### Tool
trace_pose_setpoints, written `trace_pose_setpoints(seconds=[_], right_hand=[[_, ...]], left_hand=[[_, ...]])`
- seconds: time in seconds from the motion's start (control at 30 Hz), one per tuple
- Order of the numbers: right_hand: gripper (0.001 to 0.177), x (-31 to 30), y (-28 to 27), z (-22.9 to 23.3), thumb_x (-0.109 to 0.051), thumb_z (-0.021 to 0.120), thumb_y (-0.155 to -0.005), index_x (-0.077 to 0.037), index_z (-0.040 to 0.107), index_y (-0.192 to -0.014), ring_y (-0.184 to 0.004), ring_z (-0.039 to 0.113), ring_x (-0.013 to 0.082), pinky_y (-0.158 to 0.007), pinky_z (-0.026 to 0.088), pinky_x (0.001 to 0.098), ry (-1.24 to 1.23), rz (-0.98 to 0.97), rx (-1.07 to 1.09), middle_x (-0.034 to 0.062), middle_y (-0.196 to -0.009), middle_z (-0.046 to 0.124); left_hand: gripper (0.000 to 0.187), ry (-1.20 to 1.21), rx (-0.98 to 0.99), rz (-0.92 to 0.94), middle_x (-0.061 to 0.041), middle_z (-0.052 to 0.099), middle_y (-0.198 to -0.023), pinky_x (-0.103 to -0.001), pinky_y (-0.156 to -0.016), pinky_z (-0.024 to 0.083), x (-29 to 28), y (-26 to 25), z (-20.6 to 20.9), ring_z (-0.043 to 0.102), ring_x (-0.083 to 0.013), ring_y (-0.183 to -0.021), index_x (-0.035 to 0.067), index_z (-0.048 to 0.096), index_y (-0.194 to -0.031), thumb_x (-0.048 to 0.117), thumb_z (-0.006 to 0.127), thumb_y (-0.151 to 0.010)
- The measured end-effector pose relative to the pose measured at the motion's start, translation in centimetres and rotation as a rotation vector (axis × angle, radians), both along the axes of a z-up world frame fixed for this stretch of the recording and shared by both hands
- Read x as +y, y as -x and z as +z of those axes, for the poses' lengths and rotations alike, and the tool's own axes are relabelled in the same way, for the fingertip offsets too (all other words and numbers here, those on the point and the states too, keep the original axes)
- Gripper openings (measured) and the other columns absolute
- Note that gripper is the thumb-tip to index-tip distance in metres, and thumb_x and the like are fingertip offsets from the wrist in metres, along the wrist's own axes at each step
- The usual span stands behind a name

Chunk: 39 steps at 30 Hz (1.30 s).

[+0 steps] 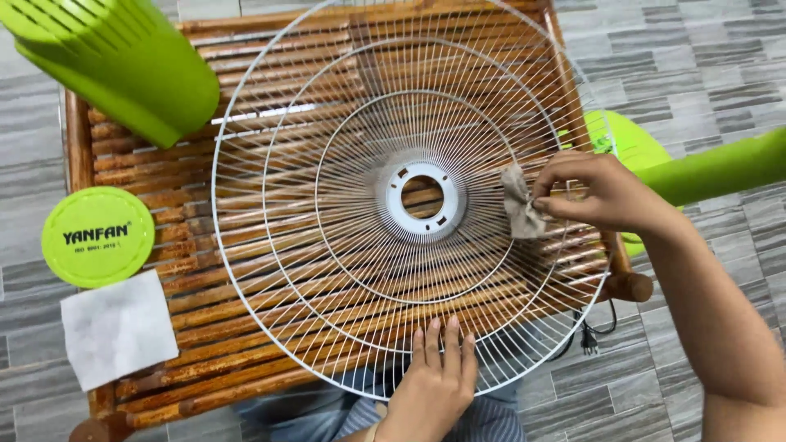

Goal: Cleaning a metal fan grill using a cloth by wiping its individual wires.

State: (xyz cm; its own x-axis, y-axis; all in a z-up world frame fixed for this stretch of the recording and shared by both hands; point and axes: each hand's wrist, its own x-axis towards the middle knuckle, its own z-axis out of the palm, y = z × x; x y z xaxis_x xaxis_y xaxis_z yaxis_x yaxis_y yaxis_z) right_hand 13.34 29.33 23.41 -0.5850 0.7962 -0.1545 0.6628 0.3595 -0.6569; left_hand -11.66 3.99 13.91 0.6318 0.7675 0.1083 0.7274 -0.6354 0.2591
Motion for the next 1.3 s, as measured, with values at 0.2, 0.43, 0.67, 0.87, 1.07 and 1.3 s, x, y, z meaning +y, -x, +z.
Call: trace_pose_setpoints(seconds=[0.2,0.43,0.67,0.87,1.07,1.3], right_hand=[[0.009,-2.0,-0.9,2.0,-0.007,0.071,-0.083,-0.009,0.070,-0.091,-0.088,0.067,0.0128,-0.079,0.060,0.0244,0.292,-0.140,0.704,0.0063,-0.103,0.070],[0.008,-3.2,0.6,2.9,-0.011,0.070,-0.088,-0.009,0.067,-0.095,-0.091,0.066,0.0133,-0.084,0.058,0.0261,0.290,-0.094,0.836,0.0064,-0.103,0.068],[0.012,-5.0,1.5,3.4,-0.004,0.063,-0.091,-0.005,0.061,-0.102,-0.093,0.065,0.0126,-0.084,0.056,0.0229,0.227,-0.092,0.817,0.0088,-0.108,0.066],[0.014,-6.2,2.4,3.8,0.002,0.063,-0.088,-0.005,0.061,-0.099,-0.095,0.060,0.0144,-0.083,0.051,0.0239,0.137,-0.041,0.651,0.0079,-0.104,0.064],[0.009,-6.6,3.7,4.8,-0.001,0.066,-0.084,-0.003,0.063,-0.092,-0.090,0.062,0.0180,-0.081,0.053,0.0288,0.066,0.115,0.542,0.0070,-0.092,0.067],[0.012,-6.5,3.4,4.8,0.000,0.069,-0.079,-0.003,0.063,-0.089,-0.092,0.062,0.0205,-0.086,0.052,0.0325,0.016,0.168,0.516,0.0063,-0.088,0.066]], left_hand=[[0.057,0.149,0.064,-0.106,-0.037,0.049,-0.144,-0.059,-0.097,0.047,0.8,0.5,0.1,0.053,-0.0559,-0.123,-0.001,0.054,-0.143,0.011,0.064,-0.088],[0.062,0.180,0.052,-0.089,-0.034,0.047,-0.147,-0.062,-0.100,0.044,1.0,0.8,1.1,0.049,-0.0540,-0.127,0.000,0.053,-0.144,0.010,0.066,-0.084],[0.050,0.200,-0.278,-0.185,-0.026,0.054,-0.143,-0.059,-0.114,0.027,4.2,6.1,10.1,0.046,-0.0418,-0.134,0.005,0.061,-0.130,0.041,0.062,-0.096],[0.009,-0.156,-0.560,0.116,-0.009,0.075,-0.098,-0.030,-0.078,0.059,11.8,7.7,16.8,0.069,-0.0234,-0.094,0.009,0.074,-0.090,0.016,0.078,-0.086],[0.022,-0.350,-0.523,0.028,-0.008,0.070,-0.107,-0.034,-0.094,0.049,16.3,5.7,15.7,0.059,-0.0225,-0.105,0.014,0.077,-0.101,0.020,0.087,-0.083],[0.012,-0.301,-0.505,0.030,0.000,0.072,-0.106,-0.047,-0.121,0.030,15.9,4.9,14.9,0.060,-0.0217,-0.117,0.021,0.076,-0.079,0.015,0.085,-0.084]])
